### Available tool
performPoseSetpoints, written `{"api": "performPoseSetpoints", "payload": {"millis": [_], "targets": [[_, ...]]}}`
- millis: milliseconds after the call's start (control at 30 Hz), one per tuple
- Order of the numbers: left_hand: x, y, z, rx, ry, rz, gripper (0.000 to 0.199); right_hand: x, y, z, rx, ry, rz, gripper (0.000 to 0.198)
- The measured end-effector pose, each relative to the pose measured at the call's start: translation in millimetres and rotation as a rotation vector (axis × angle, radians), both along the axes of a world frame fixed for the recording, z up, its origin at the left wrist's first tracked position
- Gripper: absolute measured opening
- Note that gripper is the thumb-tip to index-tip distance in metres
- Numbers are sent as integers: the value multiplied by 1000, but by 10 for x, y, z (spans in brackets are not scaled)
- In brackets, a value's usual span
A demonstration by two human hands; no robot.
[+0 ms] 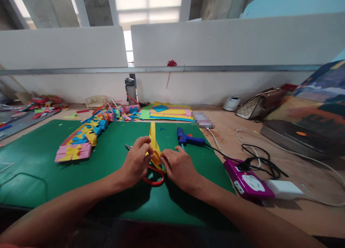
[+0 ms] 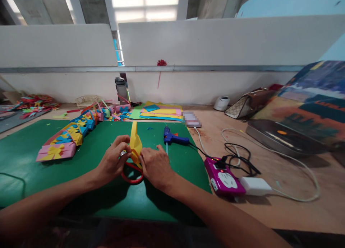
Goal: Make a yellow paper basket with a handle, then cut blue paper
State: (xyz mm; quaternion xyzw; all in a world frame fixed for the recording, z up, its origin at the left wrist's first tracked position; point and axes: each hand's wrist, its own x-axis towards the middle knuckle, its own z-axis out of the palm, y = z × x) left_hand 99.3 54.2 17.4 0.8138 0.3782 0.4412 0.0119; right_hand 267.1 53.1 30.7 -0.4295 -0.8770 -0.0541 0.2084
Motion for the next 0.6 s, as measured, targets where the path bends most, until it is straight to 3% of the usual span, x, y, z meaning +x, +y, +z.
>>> {"api": "performPoseSetpoints", "payload": {"millis": [600], "targets": [[-36, 53, -52, -183, -61, 18, 10, 3, 4, 0, -161, 80, -52, 7]]}}
